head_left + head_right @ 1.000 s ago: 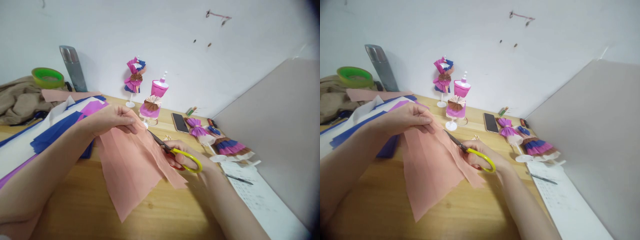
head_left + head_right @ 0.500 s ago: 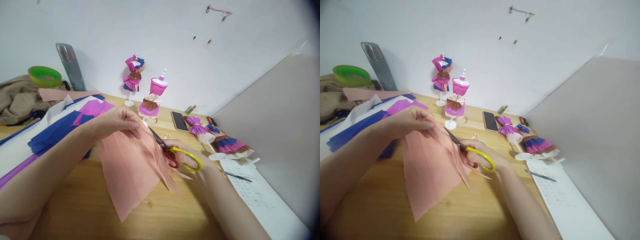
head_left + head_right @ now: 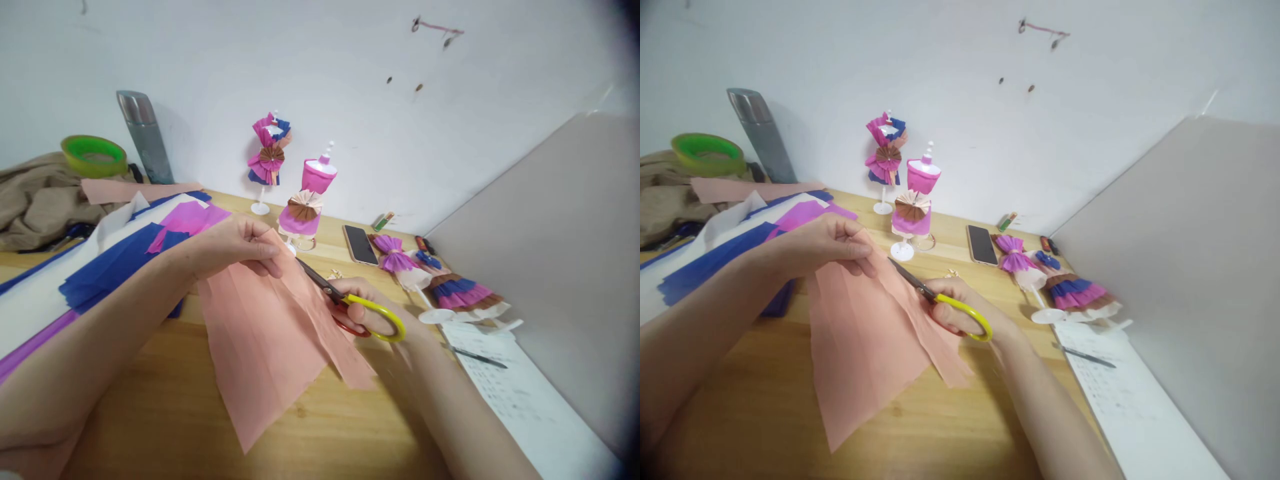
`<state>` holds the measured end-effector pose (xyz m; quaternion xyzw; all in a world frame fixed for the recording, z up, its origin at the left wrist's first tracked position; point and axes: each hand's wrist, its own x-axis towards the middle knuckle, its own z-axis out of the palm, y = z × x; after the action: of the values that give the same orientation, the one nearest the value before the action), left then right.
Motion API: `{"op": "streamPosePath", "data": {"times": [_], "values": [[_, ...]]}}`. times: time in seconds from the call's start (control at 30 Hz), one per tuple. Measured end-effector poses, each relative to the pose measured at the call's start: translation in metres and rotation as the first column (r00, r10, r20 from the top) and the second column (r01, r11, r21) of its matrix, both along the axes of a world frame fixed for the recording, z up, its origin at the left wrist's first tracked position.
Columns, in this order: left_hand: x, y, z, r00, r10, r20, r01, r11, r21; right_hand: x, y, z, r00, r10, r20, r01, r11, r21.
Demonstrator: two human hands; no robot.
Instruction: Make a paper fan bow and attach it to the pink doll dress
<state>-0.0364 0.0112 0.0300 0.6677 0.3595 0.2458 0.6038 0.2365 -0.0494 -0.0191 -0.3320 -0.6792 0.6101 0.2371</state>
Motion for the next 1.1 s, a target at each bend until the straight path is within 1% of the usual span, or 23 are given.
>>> {"op": "streamPosePath", "data": {"times": [0.13,0.27,0.4,0.57,0.67,0.77,0.87,0.97,1.1], "values": [[0.001,-0.001,0.001,1.0,-0.009,0.006,0.009,1.0,0.003,-0.004,-0.002,0.01,0.997,0.006,0.077,-0.006,1.0,-0.007],[0.005,-0.005,0.003,1.0,-0.004,-0.008,0.004,1.0,-0.005,-0.009,-0.005,0.023,0.993,0.009,0.122,-0.013,0.999,0.031],[0.01,-0.008,0.001,1.0,-0.007,-0.013,0.007,0.999,-0.038,-0.012,-0.006,0.027,0.99,0.001,0.144,-0.005,1.0,0.029],[0.013,-0.008,-0.004,1.0,-0.03,0.007,0.031,0.997,-0.07,-0.01,-0.006,0.023,0.993,-0.017,0.114,0.016,1.0,0.012],[0.012,-0.007,-0.004,1.0,-0.028,0.009,0.028,0.998,-0.054,-0.007,-0.002,0.016,0.994,0.001,0.107,-0.001,1.0,0.002],[0.011,-0.007,-0.003,1.0,-0.002,-0.002,0.002,0.999,-0.033,-0.002,0.002,0.007,0.998,0.027,0.061,-0.029,0.999,0.039],[0.01,-0.008,-0.003,1.0,0.007,-0.002,-0.007,0.999,-0.036,0.0,0.003,0.001,1.0,0.013,0.016,-0.014,0.999,0.05],[0.009,-0.007,-0.003,1.0,0.002,-0.002,-0.002,0.999,-0.034,0.0,0.002,-0.002,1.0,-0.003,0.013,0.002,1.0,0.019],[0.009,-0.006,-0.003,1.0,0.002,-0.002,-0.002,0.999,-0.044,-0.002,0.001,-0.002,1.0,-0.016,-0.016,0.016,1.0,0.018]]}}
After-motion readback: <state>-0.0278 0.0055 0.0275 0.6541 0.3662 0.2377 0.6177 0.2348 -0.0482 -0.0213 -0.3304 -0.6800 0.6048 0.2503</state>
